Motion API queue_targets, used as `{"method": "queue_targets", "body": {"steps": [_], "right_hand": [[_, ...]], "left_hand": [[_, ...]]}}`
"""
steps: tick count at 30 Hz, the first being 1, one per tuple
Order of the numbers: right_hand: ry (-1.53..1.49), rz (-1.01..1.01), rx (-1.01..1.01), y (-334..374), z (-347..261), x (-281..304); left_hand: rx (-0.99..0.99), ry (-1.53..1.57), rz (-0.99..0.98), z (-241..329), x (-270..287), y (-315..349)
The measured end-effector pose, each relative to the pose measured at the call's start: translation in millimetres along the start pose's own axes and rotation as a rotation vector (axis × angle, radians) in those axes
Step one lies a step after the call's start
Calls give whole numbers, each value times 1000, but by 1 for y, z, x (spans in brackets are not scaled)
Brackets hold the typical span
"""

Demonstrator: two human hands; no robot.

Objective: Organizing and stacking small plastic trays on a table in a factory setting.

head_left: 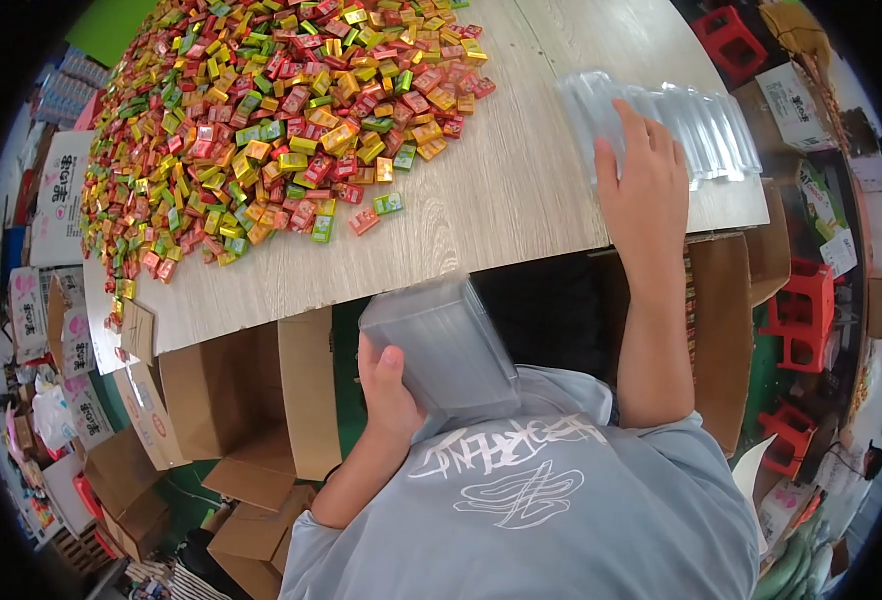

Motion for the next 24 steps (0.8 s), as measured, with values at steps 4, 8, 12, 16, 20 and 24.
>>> {"method": "queue_targets", "body": {"steps": [4, 8, 12, 16, 20, 24], "right_hand": [[172, -67, -18, -5, -9, -5], [229, -122, -62, -6, -16, -7], [261, -137, -43, -2, -18, -9], [221, -142, 18, 5, -25, -4], [125, -138, 111, 14, -40, 3], [-54, -204, 234, 19, -41, 11]], "left_hand": [[10, -91, 19, 0, 3, 1], [-10, 9, -9, 2, 12, 2], [-21, 13, 3, 3, 16, 1], [-19, 8, 5, 4, 16, 1], [-13, 21, -12, 5, 15, -2], [-11, 29, -11, 5, 14, -2]]}}
Point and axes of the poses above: each hand's wrist, its own y-axis away from the middle knuckle, its own x-axis out of the back of the hand, z = x × y, the point moved 1 cm from there along -y, towards the middle knuckle, and after that the axes turned 7 degrees about -z, right-handed, at the moved point
